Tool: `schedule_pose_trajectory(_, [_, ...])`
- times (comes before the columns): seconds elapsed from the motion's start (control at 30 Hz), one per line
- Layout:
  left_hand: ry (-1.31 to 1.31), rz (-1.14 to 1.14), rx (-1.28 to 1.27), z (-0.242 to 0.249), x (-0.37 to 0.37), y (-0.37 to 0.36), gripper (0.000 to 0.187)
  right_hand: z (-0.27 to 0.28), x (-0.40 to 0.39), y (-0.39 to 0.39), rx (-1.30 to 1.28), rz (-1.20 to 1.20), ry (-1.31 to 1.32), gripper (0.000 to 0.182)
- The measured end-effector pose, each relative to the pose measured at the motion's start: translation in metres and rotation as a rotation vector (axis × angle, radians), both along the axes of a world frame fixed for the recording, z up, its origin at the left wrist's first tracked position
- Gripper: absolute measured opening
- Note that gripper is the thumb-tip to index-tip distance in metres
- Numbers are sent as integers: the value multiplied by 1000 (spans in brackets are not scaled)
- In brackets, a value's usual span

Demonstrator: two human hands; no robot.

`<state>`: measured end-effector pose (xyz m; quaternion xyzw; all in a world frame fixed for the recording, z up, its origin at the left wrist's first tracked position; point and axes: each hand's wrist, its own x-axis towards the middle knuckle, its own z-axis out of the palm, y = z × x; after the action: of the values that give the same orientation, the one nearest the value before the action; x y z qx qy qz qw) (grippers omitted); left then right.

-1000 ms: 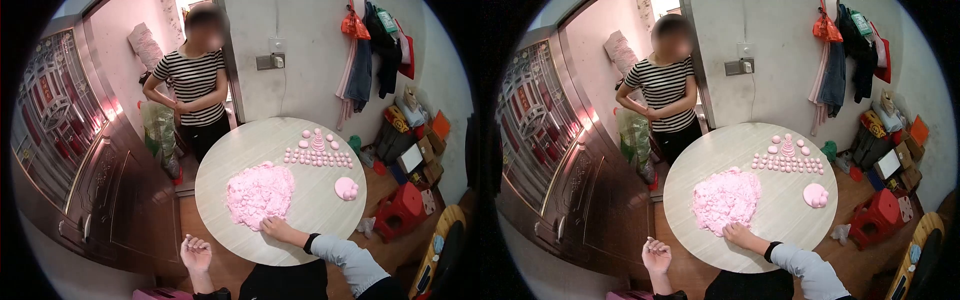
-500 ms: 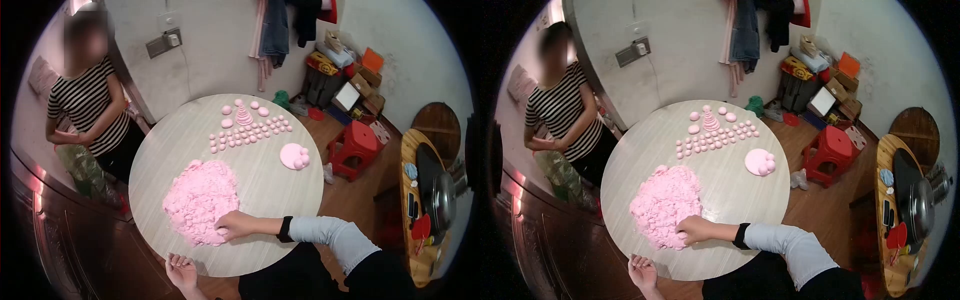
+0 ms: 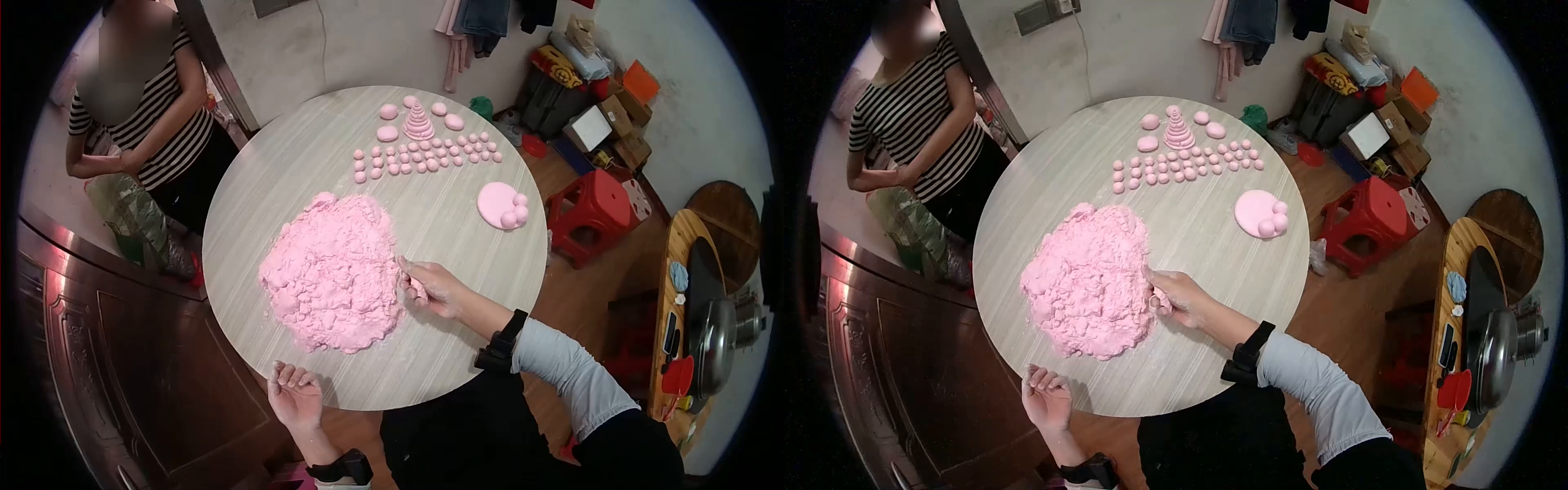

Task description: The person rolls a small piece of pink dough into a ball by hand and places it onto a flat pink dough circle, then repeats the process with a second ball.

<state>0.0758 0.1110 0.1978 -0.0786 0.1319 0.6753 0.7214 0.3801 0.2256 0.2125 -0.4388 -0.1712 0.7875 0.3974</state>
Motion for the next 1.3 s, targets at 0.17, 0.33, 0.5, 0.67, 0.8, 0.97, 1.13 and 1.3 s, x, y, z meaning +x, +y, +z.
schedule_pose_trajectory(0.17, [25, -31, -5, 2, 12, 11, 23, -12, -5, 9, -68, -24, -81, 42])
schedule_pose_trajectory(0.33, [366, -29, -11, 14, 66, 41, 21, -6, -19, 16, -203, -92, 207, 48])
schedule_pose_trajectory(0.5, [1435, 23, 135, 61, 133, 83, 22, 6, -30, 25, -203, -138, 409, 43])
schedule_pose_trajectory(0.67, [2015, 312, 539, 74, 153, 95, 19, 31, -21, 22, -145, -12, 422, 31])
schedule_pose_trajectory(0.8, [2247, 390, 811, 73, 181, 100, 32, -63, -34, 18, -129, -91, 786, 52])
schedule_pose_trajectory(0.97, [2189, 218, 899, 62, 181, 103, 35, 44, -27, -1, -40, -58, 902, 77])
schedule_pose_trajectory(1.13, [1898, 259, 762, 46, 164, 114, 46, 18, -42, 3, -7, -59, 981, 81])
schedule_pose_trajectory(1.3, [1149, 133, 296, 44, 153, 133, 68, 27, -43, 11, 5, -127, 928, 79])
